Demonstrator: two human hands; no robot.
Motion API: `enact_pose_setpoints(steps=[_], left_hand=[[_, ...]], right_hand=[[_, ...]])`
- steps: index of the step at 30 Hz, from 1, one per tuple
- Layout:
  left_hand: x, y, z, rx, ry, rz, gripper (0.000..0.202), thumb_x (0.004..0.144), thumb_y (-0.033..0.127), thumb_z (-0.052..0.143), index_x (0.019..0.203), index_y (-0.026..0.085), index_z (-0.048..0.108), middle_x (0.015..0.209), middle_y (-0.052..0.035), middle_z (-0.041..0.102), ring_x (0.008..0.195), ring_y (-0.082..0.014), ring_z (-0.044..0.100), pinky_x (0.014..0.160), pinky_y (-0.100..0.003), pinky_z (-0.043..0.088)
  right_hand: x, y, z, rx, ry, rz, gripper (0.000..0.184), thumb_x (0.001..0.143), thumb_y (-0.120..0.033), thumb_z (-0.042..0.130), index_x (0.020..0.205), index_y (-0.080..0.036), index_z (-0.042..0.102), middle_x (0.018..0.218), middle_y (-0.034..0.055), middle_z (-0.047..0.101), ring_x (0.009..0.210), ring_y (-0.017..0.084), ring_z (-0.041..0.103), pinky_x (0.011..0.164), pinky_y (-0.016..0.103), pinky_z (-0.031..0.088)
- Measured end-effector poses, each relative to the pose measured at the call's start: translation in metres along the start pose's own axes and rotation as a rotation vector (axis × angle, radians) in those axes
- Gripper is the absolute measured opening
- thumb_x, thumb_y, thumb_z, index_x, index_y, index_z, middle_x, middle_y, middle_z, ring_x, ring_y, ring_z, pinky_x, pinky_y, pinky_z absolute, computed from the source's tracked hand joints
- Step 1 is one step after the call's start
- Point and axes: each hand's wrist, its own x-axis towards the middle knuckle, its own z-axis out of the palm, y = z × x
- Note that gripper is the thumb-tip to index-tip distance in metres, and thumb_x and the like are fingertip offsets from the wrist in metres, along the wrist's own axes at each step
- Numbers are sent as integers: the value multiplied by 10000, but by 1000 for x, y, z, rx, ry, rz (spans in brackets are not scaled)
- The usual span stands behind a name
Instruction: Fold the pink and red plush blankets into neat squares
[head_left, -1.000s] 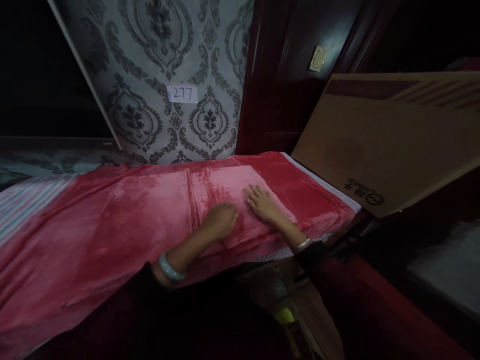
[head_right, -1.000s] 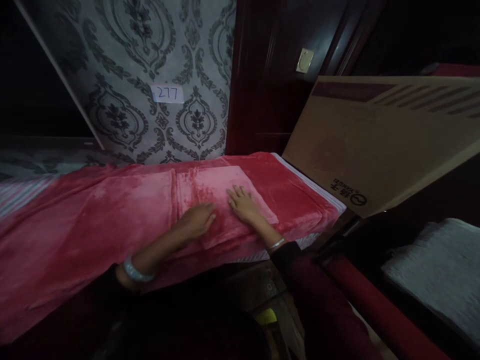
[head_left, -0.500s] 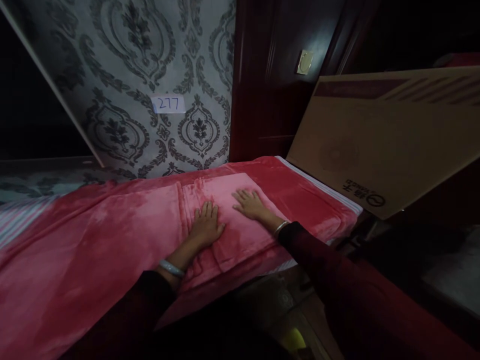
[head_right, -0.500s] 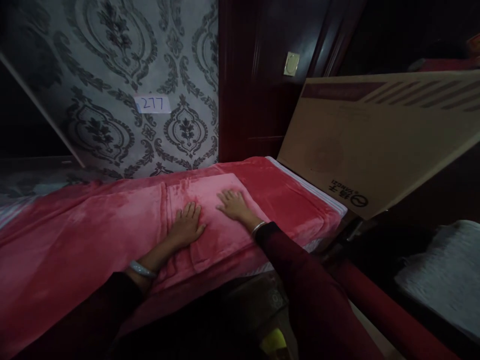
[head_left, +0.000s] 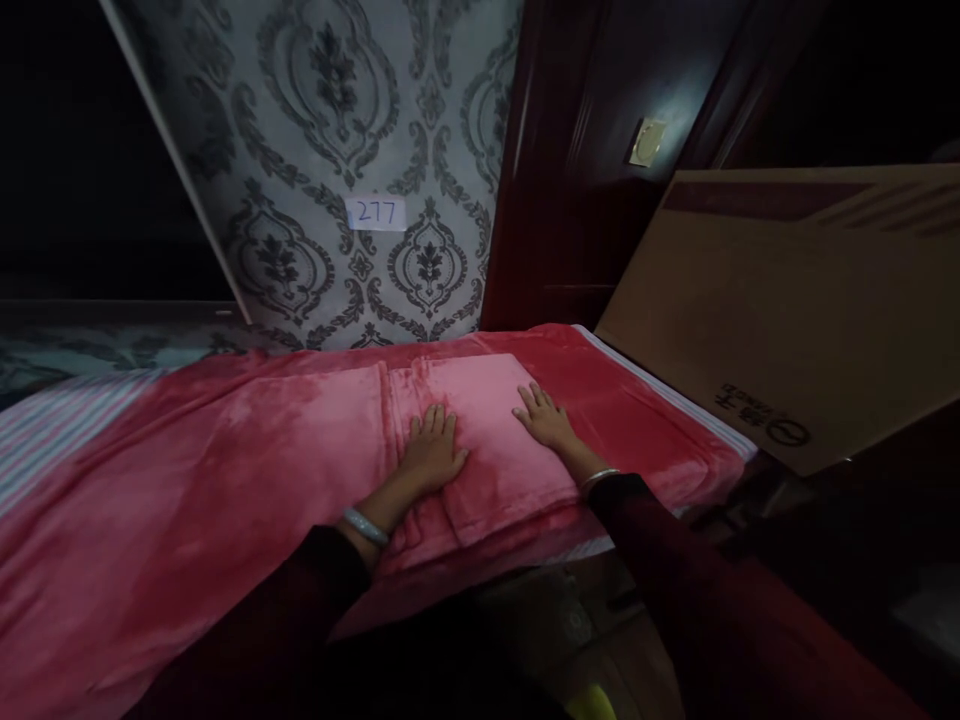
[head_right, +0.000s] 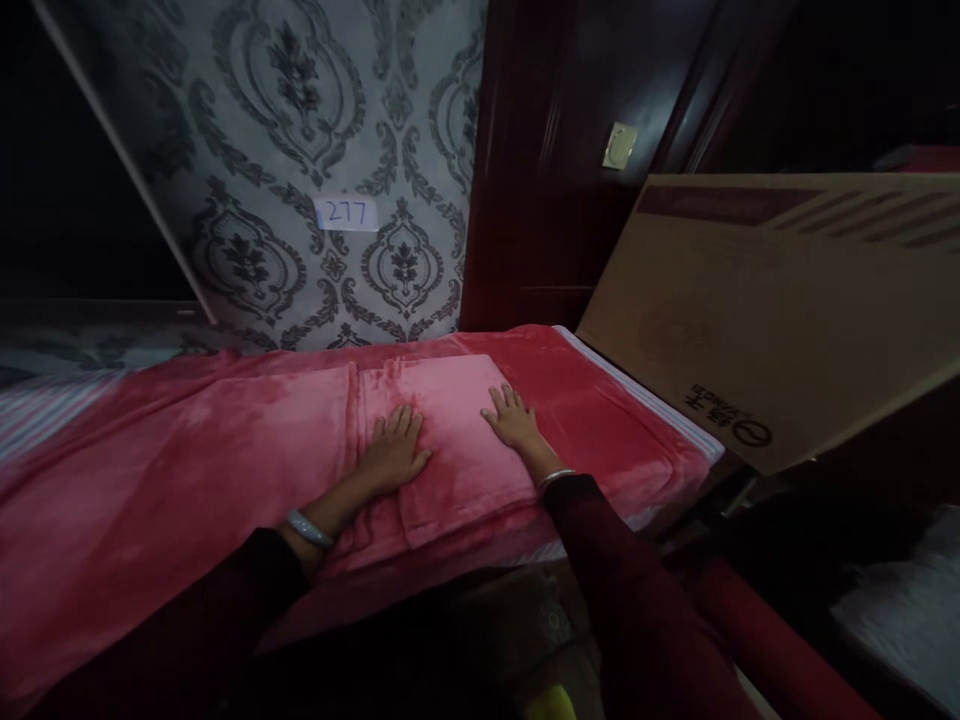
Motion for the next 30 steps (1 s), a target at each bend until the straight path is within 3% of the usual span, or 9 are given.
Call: enact_pose_setpoints(steps=[3, 6, 8, 10, 14, 17, 21, 26, 30], left_hand=[[7, -3, -12, -47, -89, 4, 752, 947, 507, 484, 1562, 98, 341, 1667, -241, 218, 1563, -368, 164, 1205, -610, 244], [23, -12, -33, -77, -104, 39, 581, 944, 466, 507, 1432, 152, 536, 1588, -208, 413, 1492, -338, 365, 1157, -541, 374], [37, -20, -46, -78, -42, 45, 483, 980, 386, 439, 1382, 161, 582, 1563, -186, 455, 1479, -307, 391, 1182, -517, 350], [50, -28, -50, -60, 25, 24, 510, 991, 343, 411, 1448, 144, 517, 1617, -191, 370, 1528, -307, 299, 1233, -542, 246], [59, -41, -31, 11, 33, -18, 672, 985, 416, 444, 1563, 89, 343, 1662, -214, 261, 1565, -317, 190, 1258, -563, 149], [55, -46, -8, 26, 71, -19, 640, 1015, 389, 352, 1574, 78, 323, 1649, -211, 297, 1558, -314, 216, 1247, -577, 182], [52, -49, 1, 34, 96, -4, 641, 1010, 426, 375, 1549, 80, 376, 1632, -224, 329, 1547, -338, 245, 1234, -600, 207], [56, -50, 0, 16, 103, -4, 640, 1006, 449, 391, 1544, 104, 391, 1634, -216, 330, 1545, -341, 249, 1233, -600, 211], [57, -51, 2, -1, 104, 0, 638, 1000, 446, 403, 1540, 106, 391, 1629, -217, 340, 1542, -344, 256, 1227, -614, 212]], right_hand=[[4, 2, -6, -4, -60, 3, 653, 1043, -535, 255, 1638, -273, 199, 1717, 112, 107, 1548, 326, 207, 1159, 643, 293], [9, -9, -20, -41, -60, 7, 639, 1045, -518, 244, 1625, -251, 257, 1709, 127, 147, 1563, 341, 139, 1164, 679, 238], [14, -27, -29, -53, 7, -47, 609, 1054, -457, 239, 1611, -220, 301, 1703, 135, 167, 1565, 333, 130, 1182, 668, 205], [19, -54, -34, -30, 48, -160, 580, 1057, -387, 243, 1600, -199, 325, 1699, 131, 182, 1563, 307, 159, 1204, 629, 191], [27, -113, -25, 37, 9, -372, 559, 1064, -337, 237, 1605, -222, 319, 1693, 91, 216, 1558, 258, 201, 1217, 570, 227], [32, -134, -9, 32, -1, -458, 555, 1074, -362, 229, 1601, -217, 325, 1680, 71, 264, 1550, 228, 227, 1235, 536, 219], [46, -105, -4, 7, 12, -418, 581, 1067, -465, 297, 1592, -221, 347, 1684, 70, 254, 1554, 242, 215, 1244, 533, 186], [68, -30, -11, -6, -16, -69, 609, 1065, -504, 245, 1613, -242, 290, 1701, 99, 194, 1560, 279, 185, 1204, 591, 235], [70, -4, -7, 75, -36, 70, 628, 1062, -497, 168, 1634, -243, 212, 1702, 117, 188, 1553, 275, 209, 1182, 609, 273]])
